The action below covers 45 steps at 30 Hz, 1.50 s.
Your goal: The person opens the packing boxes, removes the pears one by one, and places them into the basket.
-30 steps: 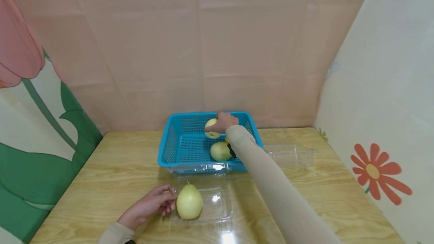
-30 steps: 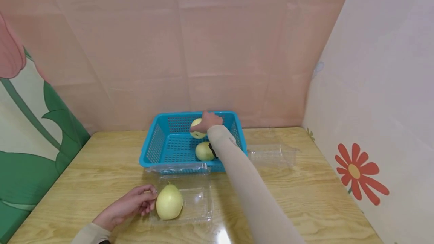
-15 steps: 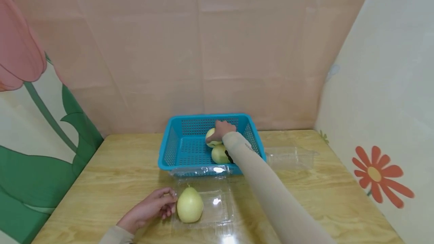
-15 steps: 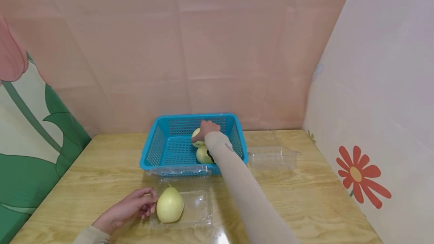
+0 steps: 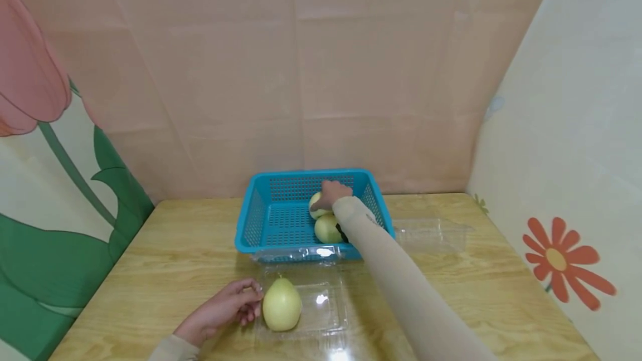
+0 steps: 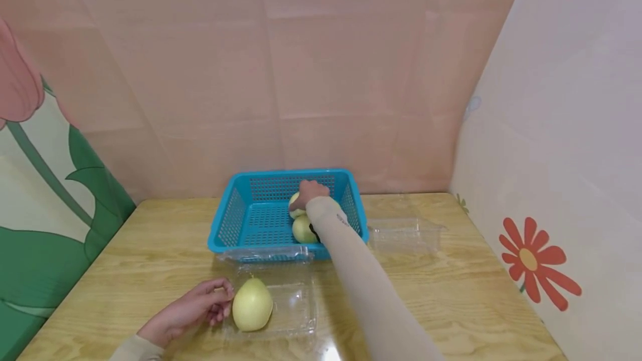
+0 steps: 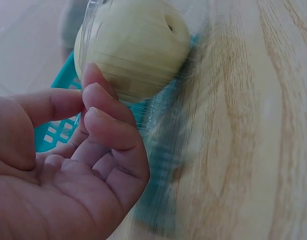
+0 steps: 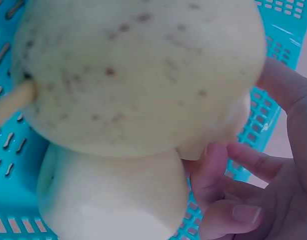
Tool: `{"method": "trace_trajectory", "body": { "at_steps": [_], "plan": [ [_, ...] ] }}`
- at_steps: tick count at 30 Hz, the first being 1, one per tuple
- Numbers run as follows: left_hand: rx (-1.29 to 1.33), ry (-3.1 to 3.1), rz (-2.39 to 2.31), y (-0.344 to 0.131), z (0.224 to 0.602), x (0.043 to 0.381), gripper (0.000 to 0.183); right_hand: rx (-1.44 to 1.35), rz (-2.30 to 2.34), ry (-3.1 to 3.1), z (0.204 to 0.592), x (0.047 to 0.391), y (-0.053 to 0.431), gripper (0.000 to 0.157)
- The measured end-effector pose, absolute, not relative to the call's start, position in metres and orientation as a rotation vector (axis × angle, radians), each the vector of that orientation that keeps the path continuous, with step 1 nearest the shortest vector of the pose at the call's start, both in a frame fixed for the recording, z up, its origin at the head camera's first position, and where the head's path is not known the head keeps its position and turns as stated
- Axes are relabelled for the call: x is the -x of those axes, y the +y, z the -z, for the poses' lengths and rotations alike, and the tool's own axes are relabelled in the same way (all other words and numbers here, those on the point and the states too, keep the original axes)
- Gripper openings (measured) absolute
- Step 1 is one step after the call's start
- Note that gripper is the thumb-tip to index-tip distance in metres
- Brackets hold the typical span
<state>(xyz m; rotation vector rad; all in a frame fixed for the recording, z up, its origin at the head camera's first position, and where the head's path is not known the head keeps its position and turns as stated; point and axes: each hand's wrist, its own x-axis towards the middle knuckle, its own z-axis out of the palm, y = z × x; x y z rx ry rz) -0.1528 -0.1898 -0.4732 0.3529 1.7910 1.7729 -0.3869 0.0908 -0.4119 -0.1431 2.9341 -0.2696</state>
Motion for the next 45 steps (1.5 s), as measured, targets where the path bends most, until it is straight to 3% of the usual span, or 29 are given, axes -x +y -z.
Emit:
{"method": "trace_trajectory", "body": {
  "at_steps": [5, 12, 17, 24, 39, 45],
  "plan": [
    [-0.350, 1.790, -1.767, -0.191, 0.471, 0.153, 0.009, 0.169, 0.384, 2.910, 0.400, 0.383, 0.094, 0.062],
    [-0.350, 1.770, -1.758, -0.193, 0.471, 0.153, 0.011, 0.172, 0.690, 2.770, 0.378, 0.376, 0.104, 0.076],
    [-0.338, 1.778, -1.743, -0.193, 0.471, 0.155, 0.011, 0.301, 0.809, 2.739, 0.365, 0.365, 0.111, 0.076],
    [-0.362, 1.771, -1.750, -0.193, 0.472, 0.155, 0.012, 0.456, 0.953, 2.672, 0.354, 0.343, 0.133, 0.071],
    [-0.354, 1.763, -1.752, -0.189, 0.472, 0.153, 0.015, 0.640, 0.807, 2.795, 0.325, 0.272, 0.162, 0.057],
    [-0.366, 1.765, -1.752, -0.189, 0.471, 0.151, 0.015, 0.704, 0.795, 2.880, 0.327, 0.241, 0.172, 0.039]
  ]
}}
